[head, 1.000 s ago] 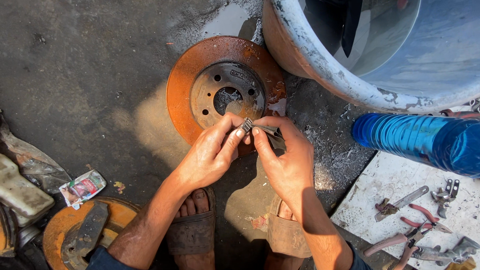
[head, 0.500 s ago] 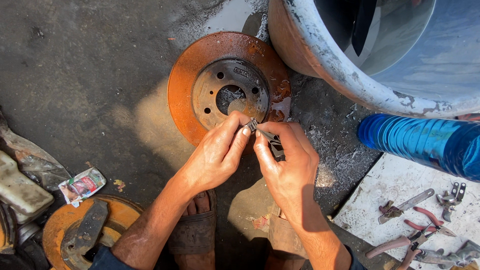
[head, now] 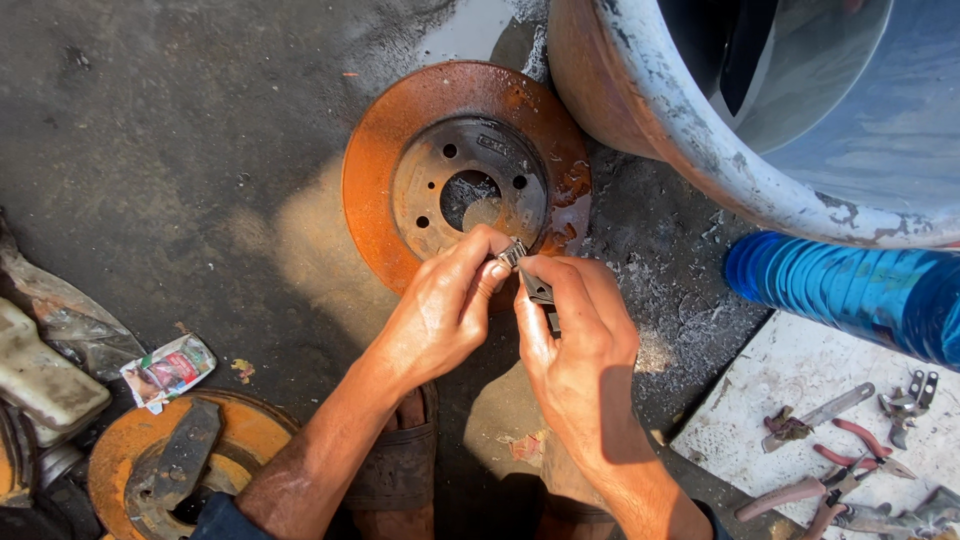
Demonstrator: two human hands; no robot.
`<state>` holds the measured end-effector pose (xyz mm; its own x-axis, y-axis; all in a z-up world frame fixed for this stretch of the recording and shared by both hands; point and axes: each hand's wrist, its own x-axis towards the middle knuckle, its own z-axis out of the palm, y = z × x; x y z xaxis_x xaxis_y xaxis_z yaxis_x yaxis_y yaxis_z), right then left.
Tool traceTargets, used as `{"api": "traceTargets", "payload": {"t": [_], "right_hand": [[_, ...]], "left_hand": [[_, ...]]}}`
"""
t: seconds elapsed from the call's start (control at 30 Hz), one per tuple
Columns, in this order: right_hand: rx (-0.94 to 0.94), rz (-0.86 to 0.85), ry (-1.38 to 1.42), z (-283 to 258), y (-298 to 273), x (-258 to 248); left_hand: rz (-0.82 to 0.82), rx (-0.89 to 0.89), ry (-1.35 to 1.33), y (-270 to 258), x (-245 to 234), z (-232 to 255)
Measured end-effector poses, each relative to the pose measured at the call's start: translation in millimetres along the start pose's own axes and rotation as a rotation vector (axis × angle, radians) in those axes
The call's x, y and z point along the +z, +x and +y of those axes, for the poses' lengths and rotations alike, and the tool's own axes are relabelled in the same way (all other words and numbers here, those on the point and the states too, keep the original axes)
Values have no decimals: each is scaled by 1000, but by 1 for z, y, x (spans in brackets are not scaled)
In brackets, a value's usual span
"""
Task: The person retrieves a dark rectangular block from a bucket of water and uses it to scrub a small metal ring placed on a rusty brake disc. The person repeats this scrubbing action on the same ring for an extended period.
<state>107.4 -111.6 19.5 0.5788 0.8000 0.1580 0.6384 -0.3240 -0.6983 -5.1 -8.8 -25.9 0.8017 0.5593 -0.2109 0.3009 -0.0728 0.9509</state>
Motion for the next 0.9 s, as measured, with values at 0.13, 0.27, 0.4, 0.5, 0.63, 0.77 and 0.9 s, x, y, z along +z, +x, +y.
{"api": "traceTargets", "payload": {"t": [0.13, 0.27, 0.4, 0.5, 0.63, 0.77, 0.9], "right_hand": [[-1, -20, -1, 5, -2, 1], [23, -46, 43, 7, 1, -1], [138, -90, 10, 15, -1, 2], [184, -153, -8, 17, 8, 3], [170, -195, 4, 18, 13, 1], [153, -192, -4, 17, 9, 2], [173, -184, -3, 20, 6, 4]], "left_hand": [[10, 13, 5, -3, 3, 1], [13, 19, 18, -2, 2, 1], [15, 11, 21, -2, 2, 3], [17, 21, 17, 0, 0, 1], [16, 7, 21, -2, 4, 0], [19, 7, 19, -1, 1, 2], [30, 10, 17, -1, 1, 1]]}}
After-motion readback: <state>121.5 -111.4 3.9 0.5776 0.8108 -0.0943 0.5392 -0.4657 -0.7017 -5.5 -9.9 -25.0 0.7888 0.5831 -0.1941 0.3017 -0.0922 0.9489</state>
